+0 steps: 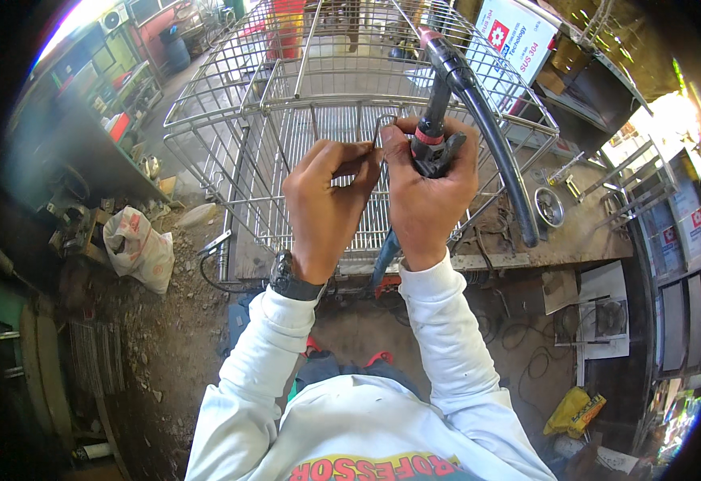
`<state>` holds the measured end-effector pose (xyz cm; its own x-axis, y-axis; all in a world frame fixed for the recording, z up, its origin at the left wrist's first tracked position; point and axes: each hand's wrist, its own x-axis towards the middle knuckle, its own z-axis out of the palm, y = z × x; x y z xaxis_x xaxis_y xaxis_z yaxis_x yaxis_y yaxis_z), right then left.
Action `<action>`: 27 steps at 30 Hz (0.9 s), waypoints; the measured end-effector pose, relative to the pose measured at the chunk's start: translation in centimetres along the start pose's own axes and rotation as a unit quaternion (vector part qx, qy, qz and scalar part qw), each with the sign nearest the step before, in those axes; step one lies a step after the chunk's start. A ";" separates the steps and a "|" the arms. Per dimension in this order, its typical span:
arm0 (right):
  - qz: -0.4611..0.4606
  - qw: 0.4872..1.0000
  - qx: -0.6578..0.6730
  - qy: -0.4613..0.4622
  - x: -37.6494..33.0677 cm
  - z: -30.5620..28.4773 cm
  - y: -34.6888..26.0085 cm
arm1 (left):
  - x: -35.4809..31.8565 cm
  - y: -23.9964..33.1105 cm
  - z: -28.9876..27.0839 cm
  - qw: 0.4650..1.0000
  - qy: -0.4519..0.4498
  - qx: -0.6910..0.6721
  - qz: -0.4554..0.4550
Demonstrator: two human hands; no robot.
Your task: The person welds a metal wire cage using a handheld welding torch. They position small metal rods against the cage frame and apply the torch to create welds at multiple joints. The person repeatedly picks up rods, aligns them, and welds them into place.
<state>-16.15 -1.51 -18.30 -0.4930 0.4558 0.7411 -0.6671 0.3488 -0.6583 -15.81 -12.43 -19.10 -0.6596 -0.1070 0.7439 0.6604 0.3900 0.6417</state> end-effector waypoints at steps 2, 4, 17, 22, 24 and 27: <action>-0.004 1.000 0.001 0.010 0.3 0.0 -0.5 | -0.3 0.3 -0.1 1.000 0.009 0.006 -0.010; 0.009 1.000 -0.017 0.015 0.5 -0.1 -1.3 | -0.9 0.1 0.2 0.999 0.046 0.009 0.016; -0.023 0.998 -0.061 0.021 0.7 0.1 -1.3 | 0.2 0.8 0.7 0.985 -0.021 -0.130 -0.112; -0.044 0.995 -0.088 0.028 0.7 0.0 -1.1 | 0.6 0.7 0.5 0.972 -0.026 -0.176 -0.151; -0.059 0.994 -0.090 0.034 0.8 -0.2 -1.1 | 0.7 0.0 0.6 0.971 -0.031 -0.195 -0.137; -0.047 0.997 -0.052 0.033 0.6 -0.5 -1.5 | 0.8 -0.1 0.7 0.979 -0.016 -0.176 -0.103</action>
<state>-15.17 -1.33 -16.96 -0.3916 0.4688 0.7918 -0.6458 0.4729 -0.5994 -16.64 -11.95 -18.66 -0.7990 -0.1199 0.5892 0.5912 0.0226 0.8062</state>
